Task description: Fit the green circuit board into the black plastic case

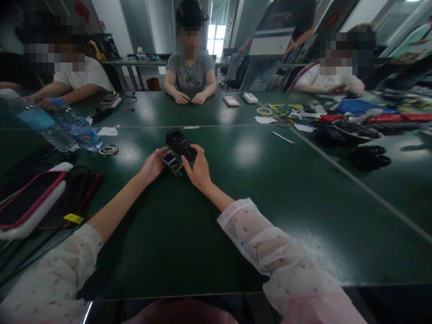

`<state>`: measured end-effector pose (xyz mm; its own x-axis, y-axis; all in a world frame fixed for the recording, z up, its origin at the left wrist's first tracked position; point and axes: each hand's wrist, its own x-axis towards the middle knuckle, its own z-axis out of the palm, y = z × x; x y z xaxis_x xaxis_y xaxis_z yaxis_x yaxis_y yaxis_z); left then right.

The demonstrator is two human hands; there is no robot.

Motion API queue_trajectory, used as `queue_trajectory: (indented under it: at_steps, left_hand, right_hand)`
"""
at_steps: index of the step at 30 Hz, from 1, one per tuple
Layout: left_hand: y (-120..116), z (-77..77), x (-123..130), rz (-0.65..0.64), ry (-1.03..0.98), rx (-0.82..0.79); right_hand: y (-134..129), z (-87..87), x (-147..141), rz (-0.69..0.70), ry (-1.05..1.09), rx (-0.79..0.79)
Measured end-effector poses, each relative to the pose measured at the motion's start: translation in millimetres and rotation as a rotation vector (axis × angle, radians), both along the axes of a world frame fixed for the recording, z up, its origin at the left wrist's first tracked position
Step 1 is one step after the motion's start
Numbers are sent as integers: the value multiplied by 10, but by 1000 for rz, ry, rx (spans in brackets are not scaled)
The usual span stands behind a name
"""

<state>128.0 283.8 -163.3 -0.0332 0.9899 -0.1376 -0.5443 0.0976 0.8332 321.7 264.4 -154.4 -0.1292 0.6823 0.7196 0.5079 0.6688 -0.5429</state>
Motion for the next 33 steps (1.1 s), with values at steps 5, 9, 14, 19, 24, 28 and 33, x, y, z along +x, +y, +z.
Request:
queue_trajectory:
  at_steps: [5,9,14,19,24,28,33]
  left_hand:
    - [-24,8,-10,-9,37,0]
    - [-26,19,-7,-6,25,0]
    - [-26,30,-5,2,24,-5]
    - [-41,55,5,7,27,-17]
    - [-53,75,14,1,13,-24]
    - [-36,46,0,-8,15,-18]
    - [-23,27,-10,-5,12,-19]
  right_hand:
    - [159,-85,33,-45,33,-121]
    - [266,-168,76,-80,47,-249]
    - [269,-183,97,-174,-89,-280]
    - [247,-175,85,-188,-94,-261]
    - [253,-177,84,-198,-89,-243]
    - [253,-175,94,-184,-71,-257]
    - [251,-165,96,-174,-61,-263]
